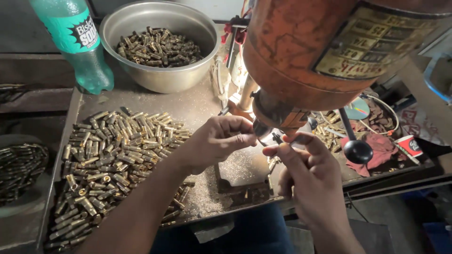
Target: Operating a drill press machine to process small cylindrical metal components.
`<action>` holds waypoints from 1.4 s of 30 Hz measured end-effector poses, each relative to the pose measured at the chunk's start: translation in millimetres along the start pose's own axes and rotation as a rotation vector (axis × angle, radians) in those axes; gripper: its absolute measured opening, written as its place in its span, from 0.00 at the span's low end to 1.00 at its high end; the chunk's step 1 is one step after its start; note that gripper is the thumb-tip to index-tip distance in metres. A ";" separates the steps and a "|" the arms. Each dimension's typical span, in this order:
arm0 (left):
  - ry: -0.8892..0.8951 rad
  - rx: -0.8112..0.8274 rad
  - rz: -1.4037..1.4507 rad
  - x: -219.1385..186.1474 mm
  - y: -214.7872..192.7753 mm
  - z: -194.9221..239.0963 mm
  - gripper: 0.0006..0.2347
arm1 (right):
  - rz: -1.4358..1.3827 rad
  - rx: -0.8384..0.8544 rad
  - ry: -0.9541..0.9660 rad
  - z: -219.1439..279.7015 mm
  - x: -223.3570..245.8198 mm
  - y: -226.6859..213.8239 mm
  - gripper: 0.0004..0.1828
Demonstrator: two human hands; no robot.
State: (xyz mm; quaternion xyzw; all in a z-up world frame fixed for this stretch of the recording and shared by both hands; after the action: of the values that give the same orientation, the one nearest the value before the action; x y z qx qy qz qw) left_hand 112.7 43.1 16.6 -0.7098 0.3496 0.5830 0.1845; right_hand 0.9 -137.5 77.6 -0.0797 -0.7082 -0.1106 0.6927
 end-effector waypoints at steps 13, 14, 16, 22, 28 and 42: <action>-0.106 0.004 -0.014 -7.4 2.1 2.2 0.06 | -0.247 0.107 0.081 -8.4 -10.9 2.9 0.13; -0.111 0.001 -0.030 -7.8 1.7 2.6 0.06 | 0.107 0.006 -0.084 -6.6 -12.4 2.9 0.12; -0.115 -0.003 -0.046 -8.1 1.3 3.0 0.06 | 0.460 -0.095 -0.249 -2.4 -9.4 4.3 0.11; -0.142 -0.008 -0.007 -3.4 -0.8 1.6 0.06 | 0.776 0.021 -0.981 8.7 -1.3 13.5 0.08; -0.171 -0.019 0.002 -3.3 0.4 1.6 0.06 | 0.012 -0.035 0.027 -1.9 -4.9 7.9 0.13; -0.196 -0.018 0.058 -7.6 0.2 2.5 0.07 | -0.133 -0.037 -0.003 1.2 -9.4 16.0 0.11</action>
State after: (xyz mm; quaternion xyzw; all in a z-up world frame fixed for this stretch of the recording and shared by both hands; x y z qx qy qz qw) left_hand 110.3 46.8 23.3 -0.6405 0.3451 0.6579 0.1947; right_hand 4.2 -121.5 68.9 -0.0452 -0.7108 -0.1693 0.6812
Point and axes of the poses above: each hand's wrist, its own z-axis away from the middle knuckle, its own y-axis out of the palm, x = y × z, the point moved 1 cm from there along -z, towards the middle knuckle, and after that the axes turned 6 degrees about -z, right-handed, at the moved point
